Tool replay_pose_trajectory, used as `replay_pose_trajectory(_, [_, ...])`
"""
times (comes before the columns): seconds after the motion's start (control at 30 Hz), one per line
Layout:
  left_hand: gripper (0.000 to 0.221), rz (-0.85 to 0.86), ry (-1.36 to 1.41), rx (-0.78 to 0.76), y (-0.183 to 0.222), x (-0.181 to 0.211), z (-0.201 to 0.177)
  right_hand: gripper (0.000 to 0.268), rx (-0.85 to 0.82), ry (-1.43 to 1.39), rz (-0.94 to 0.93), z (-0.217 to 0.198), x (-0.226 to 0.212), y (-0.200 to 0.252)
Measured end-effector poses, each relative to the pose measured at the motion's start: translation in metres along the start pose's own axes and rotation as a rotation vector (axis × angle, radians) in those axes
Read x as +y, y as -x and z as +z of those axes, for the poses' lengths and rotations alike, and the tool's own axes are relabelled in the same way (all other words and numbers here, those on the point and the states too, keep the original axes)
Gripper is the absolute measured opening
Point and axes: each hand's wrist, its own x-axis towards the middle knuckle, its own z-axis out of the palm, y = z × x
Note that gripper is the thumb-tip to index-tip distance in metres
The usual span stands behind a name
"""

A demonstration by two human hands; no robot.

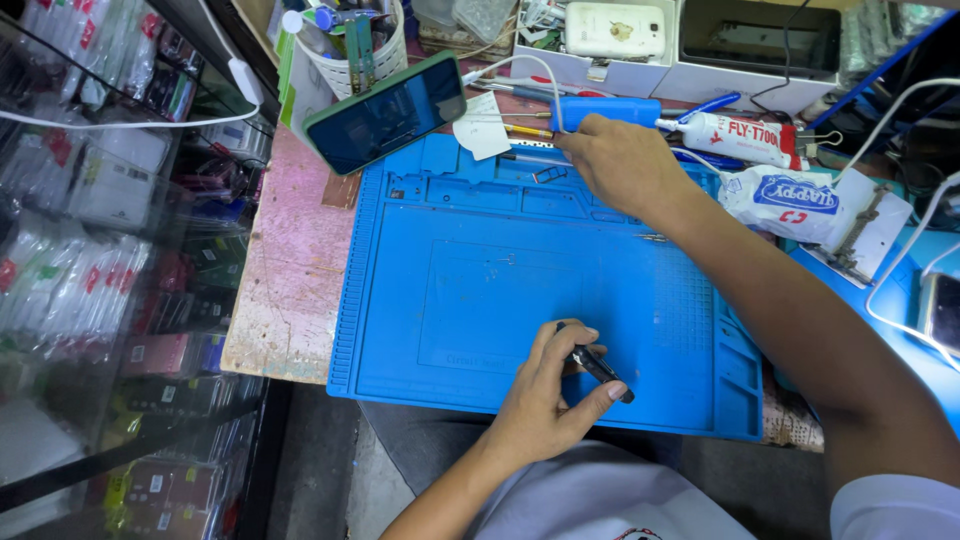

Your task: The person disassembles a mobile phone by removing the back cover and using a screwdriver to remove several internal screws, then uses scissors to cut a small component from the circuit board.

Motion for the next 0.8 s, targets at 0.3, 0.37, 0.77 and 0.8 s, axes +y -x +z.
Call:
replay_pose_trajectory(0.3, [0.053,0.051,0.027,-0.007,-0.002,-0.01,0.001,0.042,0.236,0.413,0.017,-0.052,0.072,0.092])
replay_pose_trajectory(0.37, [0.052,0.044,0.049,-0.008,-0.004,-0.012,0.004,0.039,0.103,0.35,0.142,-0.057,0.09,0.107])
replay_pose_trajectory(0.77, [0.06,0.096,0.071,-0.008,-0.003,-0.021,0.01,0.02,0.199,0.141,-0.002,-0.052,0.096,0.1])
replay_pose_trajectory(0.8, [0.06,0.094,0.072,-0.008,-0.002,-0.021,0.01,0.025,0.195,0.073,-0.041,-0.046,0.095,0.091])
